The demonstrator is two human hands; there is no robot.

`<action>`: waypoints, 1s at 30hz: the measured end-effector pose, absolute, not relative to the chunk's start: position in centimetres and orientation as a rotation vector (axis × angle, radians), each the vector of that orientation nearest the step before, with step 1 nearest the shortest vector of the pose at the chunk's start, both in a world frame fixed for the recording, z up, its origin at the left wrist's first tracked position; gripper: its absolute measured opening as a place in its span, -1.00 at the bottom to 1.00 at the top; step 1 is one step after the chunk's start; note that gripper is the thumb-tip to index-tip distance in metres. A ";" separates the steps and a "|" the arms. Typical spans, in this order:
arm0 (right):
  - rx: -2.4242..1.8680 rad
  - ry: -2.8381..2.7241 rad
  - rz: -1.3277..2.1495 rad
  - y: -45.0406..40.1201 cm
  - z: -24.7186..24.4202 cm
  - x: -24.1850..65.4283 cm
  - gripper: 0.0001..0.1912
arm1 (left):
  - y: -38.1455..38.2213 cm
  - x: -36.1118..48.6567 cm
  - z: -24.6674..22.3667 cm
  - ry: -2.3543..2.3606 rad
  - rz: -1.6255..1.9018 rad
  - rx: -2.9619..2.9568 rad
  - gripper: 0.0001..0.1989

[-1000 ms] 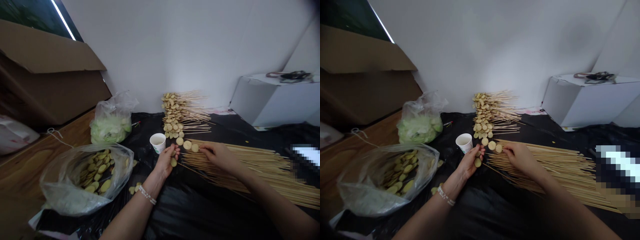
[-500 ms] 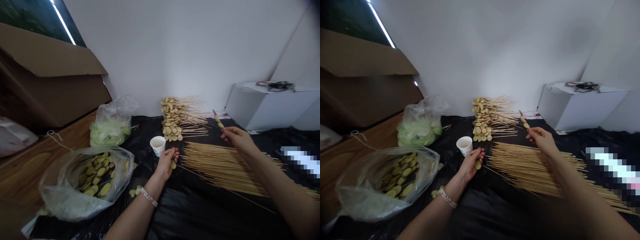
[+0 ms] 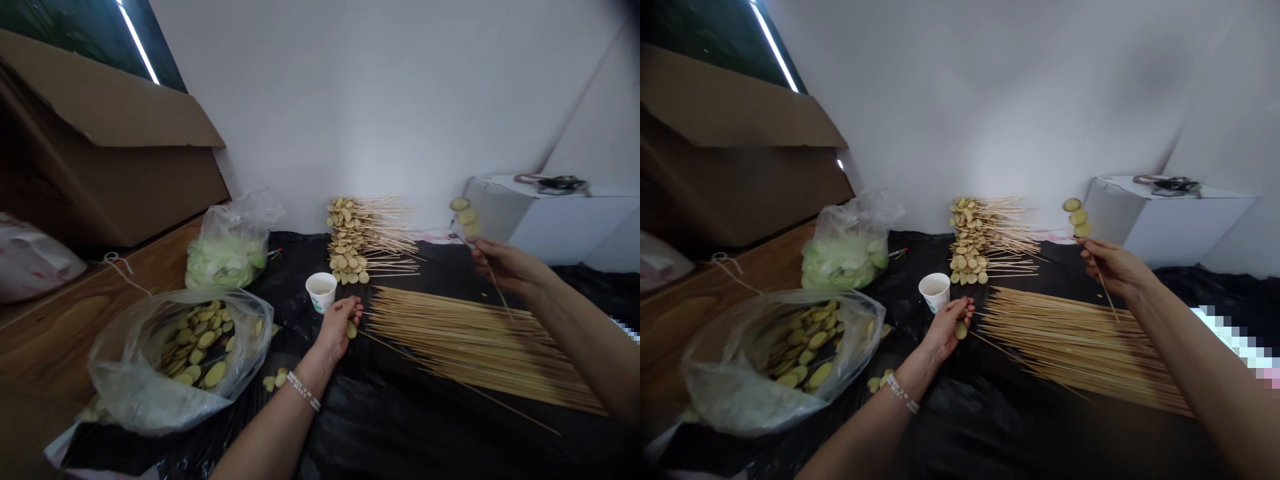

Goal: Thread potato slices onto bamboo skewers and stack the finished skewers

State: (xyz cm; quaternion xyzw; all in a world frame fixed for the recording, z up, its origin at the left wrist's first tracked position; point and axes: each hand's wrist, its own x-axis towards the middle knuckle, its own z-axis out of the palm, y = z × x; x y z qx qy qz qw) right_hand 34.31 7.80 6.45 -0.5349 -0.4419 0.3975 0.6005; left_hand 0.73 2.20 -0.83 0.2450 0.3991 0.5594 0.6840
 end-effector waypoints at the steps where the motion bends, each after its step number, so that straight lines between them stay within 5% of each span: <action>1: -1.223 -1.053 1.031 8.4 6.9 33.3 -0.88 | 2.2 0.7 -0.8 0.895 1.253 0.544 -0.80; 13: -1.388 -1.808 0.375 16.8 3.7 19.7 -0.88 | 2.2 0.5 -0.6 0.908 1.243 0.516 -0.87; 30: -1.354 -1.952 0.031 16.5 1.5 17.8 -0.80 | 2.3 0.4 -0.5 0.929 1.242 0.485 -0.91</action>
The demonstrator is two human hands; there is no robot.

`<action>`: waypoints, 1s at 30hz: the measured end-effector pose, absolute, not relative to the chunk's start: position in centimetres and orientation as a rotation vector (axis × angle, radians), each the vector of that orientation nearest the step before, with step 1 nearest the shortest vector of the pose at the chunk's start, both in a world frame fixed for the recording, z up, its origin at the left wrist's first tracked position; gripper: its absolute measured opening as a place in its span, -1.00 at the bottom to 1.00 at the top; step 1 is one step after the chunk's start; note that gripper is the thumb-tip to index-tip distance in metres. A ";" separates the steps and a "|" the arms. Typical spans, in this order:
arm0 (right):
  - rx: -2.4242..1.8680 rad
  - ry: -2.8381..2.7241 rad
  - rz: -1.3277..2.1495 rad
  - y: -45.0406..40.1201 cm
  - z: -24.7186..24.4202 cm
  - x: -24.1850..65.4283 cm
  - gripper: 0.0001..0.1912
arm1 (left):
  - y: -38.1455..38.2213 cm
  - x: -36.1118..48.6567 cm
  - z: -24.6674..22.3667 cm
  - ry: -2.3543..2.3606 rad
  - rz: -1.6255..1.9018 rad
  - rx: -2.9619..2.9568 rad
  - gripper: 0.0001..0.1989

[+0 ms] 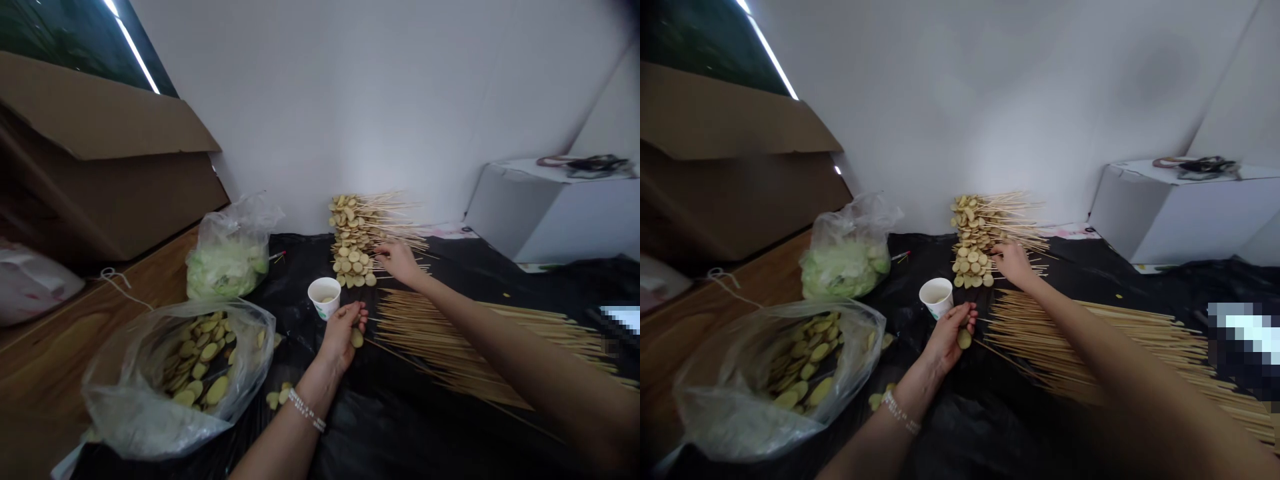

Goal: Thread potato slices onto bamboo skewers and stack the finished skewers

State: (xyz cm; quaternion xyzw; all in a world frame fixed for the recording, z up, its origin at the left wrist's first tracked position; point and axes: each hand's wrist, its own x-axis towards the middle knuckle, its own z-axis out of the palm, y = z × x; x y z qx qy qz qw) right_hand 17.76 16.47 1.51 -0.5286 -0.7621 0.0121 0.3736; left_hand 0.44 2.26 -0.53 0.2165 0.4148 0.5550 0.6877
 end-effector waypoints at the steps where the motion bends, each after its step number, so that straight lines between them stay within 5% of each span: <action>1: -1.343 -1.955 0.024 15.6 2.0 18.0 -0.80 | 2.3 0.4 -0.5 0.926 1.243 0.481 -0.91; 17: -0.908 -2.211 0.373 1.5 3.5 18.4 -0.87 | 2.0 -0.3 1.5 0.578 1.063 -0.025 -0.73; 30: -0.887 -2.187 0.061 0.3 1.4 16.4 -0.79 | 1.2 0.0 1.5 0.499 0.938 0.134 -0.52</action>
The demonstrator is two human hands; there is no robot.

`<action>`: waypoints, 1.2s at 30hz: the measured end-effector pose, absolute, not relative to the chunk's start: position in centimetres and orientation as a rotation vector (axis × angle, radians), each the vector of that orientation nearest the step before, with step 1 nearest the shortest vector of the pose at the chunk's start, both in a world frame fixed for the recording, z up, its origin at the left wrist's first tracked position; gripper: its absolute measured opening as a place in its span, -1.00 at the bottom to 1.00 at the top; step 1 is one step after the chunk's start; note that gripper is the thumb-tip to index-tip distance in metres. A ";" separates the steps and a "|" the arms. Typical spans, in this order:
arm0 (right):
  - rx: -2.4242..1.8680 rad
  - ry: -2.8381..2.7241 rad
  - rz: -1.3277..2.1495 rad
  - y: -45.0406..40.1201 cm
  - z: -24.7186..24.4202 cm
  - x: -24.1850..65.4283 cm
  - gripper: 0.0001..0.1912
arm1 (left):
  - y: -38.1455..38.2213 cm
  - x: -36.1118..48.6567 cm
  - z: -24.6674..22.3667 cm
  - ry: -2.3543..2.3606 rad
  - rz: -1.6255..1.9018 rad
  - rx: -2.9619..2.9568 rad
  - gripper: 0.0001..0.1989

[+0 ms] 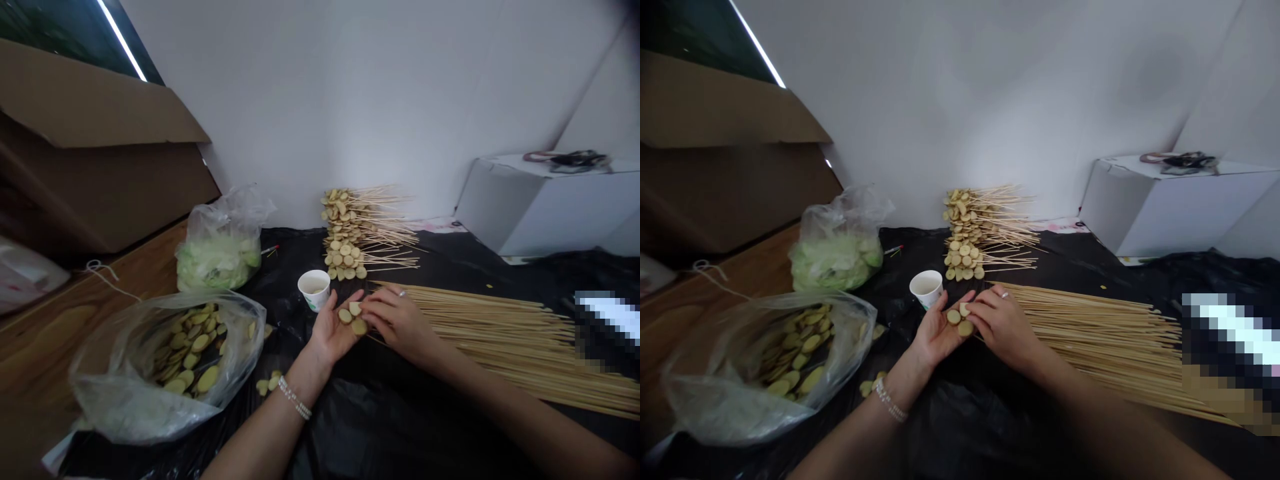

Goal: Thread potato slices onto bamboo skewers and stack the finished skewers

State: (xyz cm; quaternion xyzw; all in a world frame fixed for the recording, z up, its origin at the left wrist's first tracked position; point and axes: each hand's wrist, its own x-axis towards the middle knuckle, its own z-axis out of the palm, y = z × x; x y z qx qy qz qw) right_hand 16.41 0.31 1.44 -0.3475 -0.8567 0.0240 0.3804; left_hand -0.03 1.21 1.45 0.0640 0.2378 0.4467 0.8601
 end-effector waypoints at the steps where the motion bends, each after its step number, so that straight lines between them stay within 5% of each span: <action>1: -0.907 -2.179 0.037 0.3 1.5 16.4 -0.79 | 1.1 0.0 1.4 0.478 0.916 0.144 -0.51; 21: -0.902 -2.059 0.267 0.3 1.8 16.4 -0.92 | 0.2 0.8 0.7 0.464 0.613 0.252 -0.48; 31: -0.909 -1.838 0.088 0.3 2.8 17.2 -0.84 | 1.0 -0.4 2.4 0.574 0.776 0.021 -0.92; 36: -0.866 -1.956 -0.068 0.3 2.1 17.1 -0.79 | 1.1 -0.2 2.6 0.567 0.779 0.083 -0.83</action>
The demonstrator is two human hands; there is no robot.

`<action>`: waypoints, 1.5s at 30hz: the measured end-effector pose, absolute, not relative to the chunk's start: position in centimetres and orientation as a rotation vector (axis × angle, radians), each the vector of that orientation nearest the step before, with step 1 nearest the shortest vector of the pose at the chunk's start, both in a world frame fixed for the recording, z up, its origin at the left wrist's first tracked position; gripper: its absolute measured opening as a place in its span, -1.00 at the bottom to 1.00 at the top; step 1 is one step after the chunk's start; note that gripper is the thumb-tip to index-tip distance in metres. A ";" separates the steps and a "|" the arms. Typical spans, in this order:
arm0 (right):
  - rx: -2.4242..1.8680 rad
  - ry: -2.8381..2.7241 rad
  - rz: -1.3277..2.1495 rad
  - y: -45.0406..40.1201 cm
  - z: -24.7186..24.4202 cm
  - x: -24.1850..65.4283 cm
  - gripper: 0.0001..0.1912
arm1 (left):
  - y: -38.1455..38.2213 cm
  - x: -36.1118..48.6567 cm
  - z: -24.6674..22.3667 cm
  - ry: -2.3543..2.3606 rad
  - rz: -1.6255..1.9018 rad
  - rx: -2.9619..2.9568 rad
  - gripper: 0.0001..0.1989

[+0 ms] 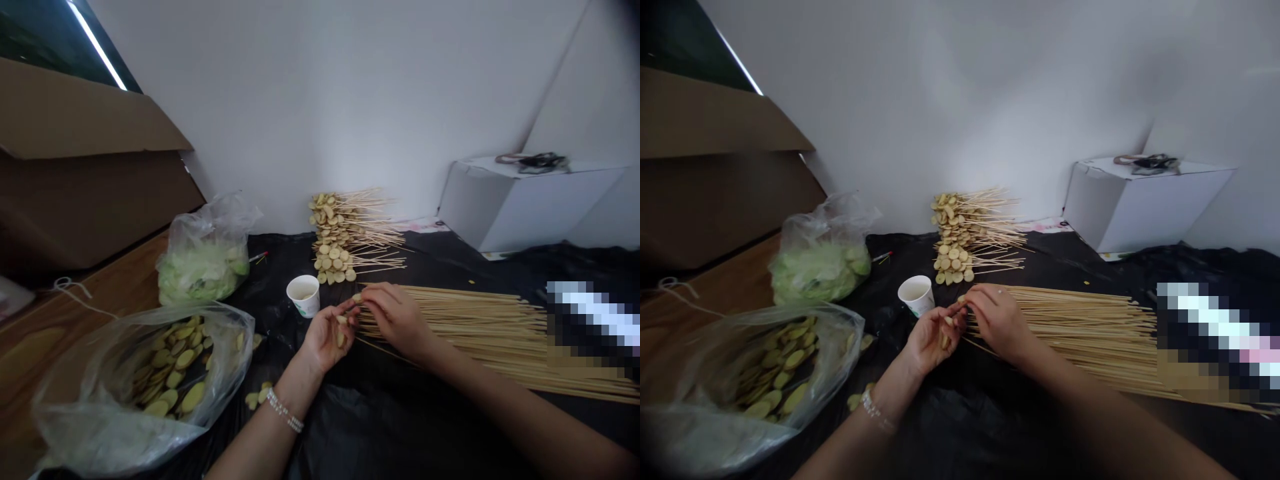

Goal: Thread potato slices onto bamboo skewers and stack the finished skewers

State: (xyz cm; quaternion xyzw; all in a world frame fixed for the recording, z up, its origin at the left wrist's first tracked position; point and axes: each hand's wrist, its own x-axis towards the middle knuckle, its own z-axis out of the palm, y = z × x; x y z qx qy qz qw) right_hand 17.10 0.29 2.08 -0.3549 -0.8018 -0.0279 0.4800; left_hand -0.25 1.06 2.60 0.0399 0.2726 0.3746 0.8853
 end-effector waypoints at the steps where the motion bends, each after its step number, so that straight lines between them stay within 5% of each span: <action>1: -0.857 -1.987 -0.110 0.3 1.9 17.1 -0.78 | 1.1 -0.1 2.5 0.577 0.778 0.101 -0.85; 11: -0.751 -2.169 -0.192 0.4 1.4 17.0 -0.70 | 1.0 0.5 2.0 0.692 0.871 0.194 -0.95; 15: -0.897 -2.077 -0.075 1.6 2.0 18.4 -0.65 | 1.1 0.3 2.0 0.668 0.929 0.248 -0.82; 20: -1.245 -1.945 -0.060 4.4 2.4 22.1 -0.83 | 1.6 0.0 1.8 0.681 0.989 0.168 -0.82; 26: -1.539 -2.196 0.061 5.5 1.7 23.6 -0.79 | 1.7 -0.1 1.5 0.695 0.988 0.127 -0.82; 45: -1.622 -2.304 0.449 4.9 3.6 25.8 -0.82 | 1.8 -0.1 1.5 0.696 0.946 0.101 -0.83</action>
